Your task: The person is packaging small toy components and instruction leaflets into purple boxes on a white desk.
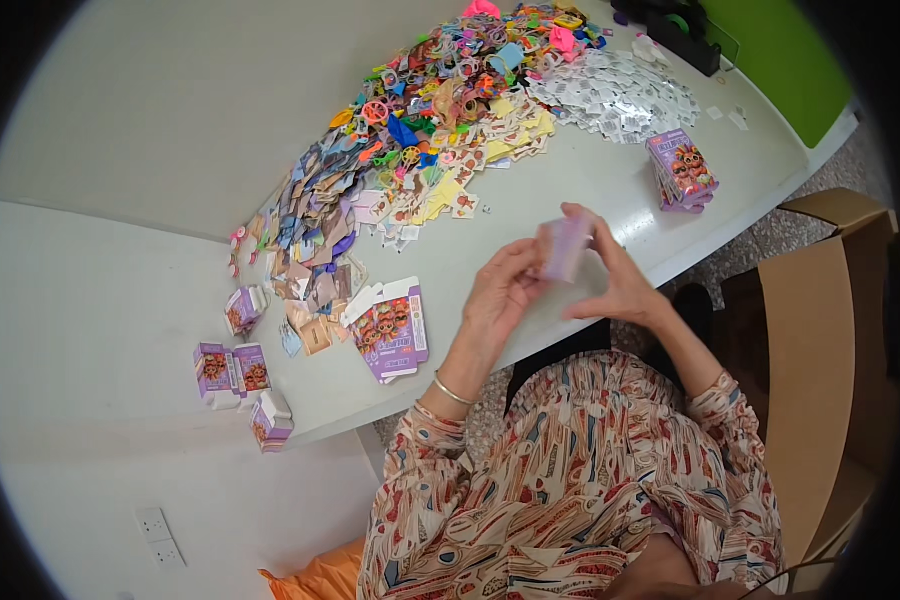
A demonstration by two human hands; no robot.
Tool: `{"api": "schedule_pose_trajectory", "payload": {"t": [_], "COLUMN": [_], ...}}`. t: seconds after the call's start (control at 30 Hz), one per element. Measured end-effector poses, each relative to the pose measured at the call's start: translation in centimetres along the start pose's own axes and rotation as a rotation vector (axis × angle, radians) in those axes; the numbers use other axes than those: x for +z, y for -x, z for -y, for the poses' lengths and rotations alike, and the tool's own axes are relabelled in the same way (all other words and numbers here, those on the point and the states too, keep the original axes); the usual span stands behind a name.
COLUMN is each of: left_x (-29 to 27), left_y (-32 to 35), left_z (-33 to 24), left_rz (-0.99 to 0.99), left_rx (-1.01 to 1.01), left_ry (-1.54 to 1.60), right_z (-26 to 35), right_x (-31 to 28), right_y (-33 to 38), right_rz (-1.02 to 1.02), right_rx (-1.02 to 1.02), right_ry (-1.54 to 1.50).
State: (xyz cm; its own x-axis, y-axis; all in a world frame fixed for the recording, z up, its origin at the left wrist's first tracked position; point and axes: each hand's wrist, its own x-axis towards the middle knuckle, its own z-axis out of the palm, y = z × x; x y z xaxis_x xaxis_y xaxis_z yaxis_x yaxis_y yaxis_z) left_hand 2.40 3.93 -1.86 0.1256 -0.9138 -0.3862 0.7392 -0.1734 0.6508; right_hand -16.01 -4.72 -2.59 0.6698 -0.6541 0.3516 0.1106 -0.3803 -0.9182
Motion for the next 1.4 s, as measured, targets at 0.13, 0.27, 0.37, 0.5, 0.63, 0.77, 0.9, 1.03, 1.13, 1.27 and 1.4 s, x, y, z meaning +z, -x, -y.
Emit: {"api": "schedule_pose_trajectory", "payload": {"t": [0.13, 0.27, 0.37, 0.5, 0.63, 0.77, 0.9, 1.03, 1.13, 1.27, 1.4], "left_x": [0.4, -5.5, -7.6, -6.9, -8.7, -9.3, -7.1, 3.5, 6.5, 7.1, 8.3], "left_y": [-0.9, -5.7, -7.7, -9.2, -10.2, -10.1, -7.7, -4.9, -1.7, -1.3, -3.8], "left_z": [-0.1, -5.2, -7.0, -5.9, -6.1, -7.6, -10.1, -7.1, -5.6, -3.4, -4.1], "left_rz": [-0.012, -0.402, -0.523, -0.609, -0.621, -0.556, -0.418, -0.176, -0.047, 0.007, 0.171], "left_rx": [0.174, 0.693, 0.922, 0.756, 0.878, 0.932, 0.841, 0.683, 0.948, 1.072, 1.058], "left_ry": [-0.592, -1.312, -1.757, -1.848, -1.826, -1.633, -1.186, -0.882, -1.174, -1.426, -1.335], "right_z": [-0.2, -1.2, -2.6, -2.5, -3.1, -2.8, -2.5, -3.1, -2.5, -2.1, -2.7], "right_x": [1.4, 0.7, 1.0, 0.4, 0.6, 0.7, 1.6, 0.6, 1.4, 1.9, 1.3], "right_y": [0.0, -0.2, 0.2, 0.5, 0.7, 0.7, 0.2, 1.1, 0.5, 0.1, 0.5], "right_rz": [-0.119, -0.177, -0.158, -0.154, -0.151, -0.139, -0.189, -0.286, -0.304, -0.346, -0.397], "right_rx": [0.083, 0.182, 0.152, 0.229, 0.194, 0.179, 0.145, 0.074, 0.058, 0.060, 0.092], "right_ry": [0.138, 0.270, 0.348, 0.298, 0.305, 0.315, 0.330, 0.522, 0.546, 0.555, 0.511]}}
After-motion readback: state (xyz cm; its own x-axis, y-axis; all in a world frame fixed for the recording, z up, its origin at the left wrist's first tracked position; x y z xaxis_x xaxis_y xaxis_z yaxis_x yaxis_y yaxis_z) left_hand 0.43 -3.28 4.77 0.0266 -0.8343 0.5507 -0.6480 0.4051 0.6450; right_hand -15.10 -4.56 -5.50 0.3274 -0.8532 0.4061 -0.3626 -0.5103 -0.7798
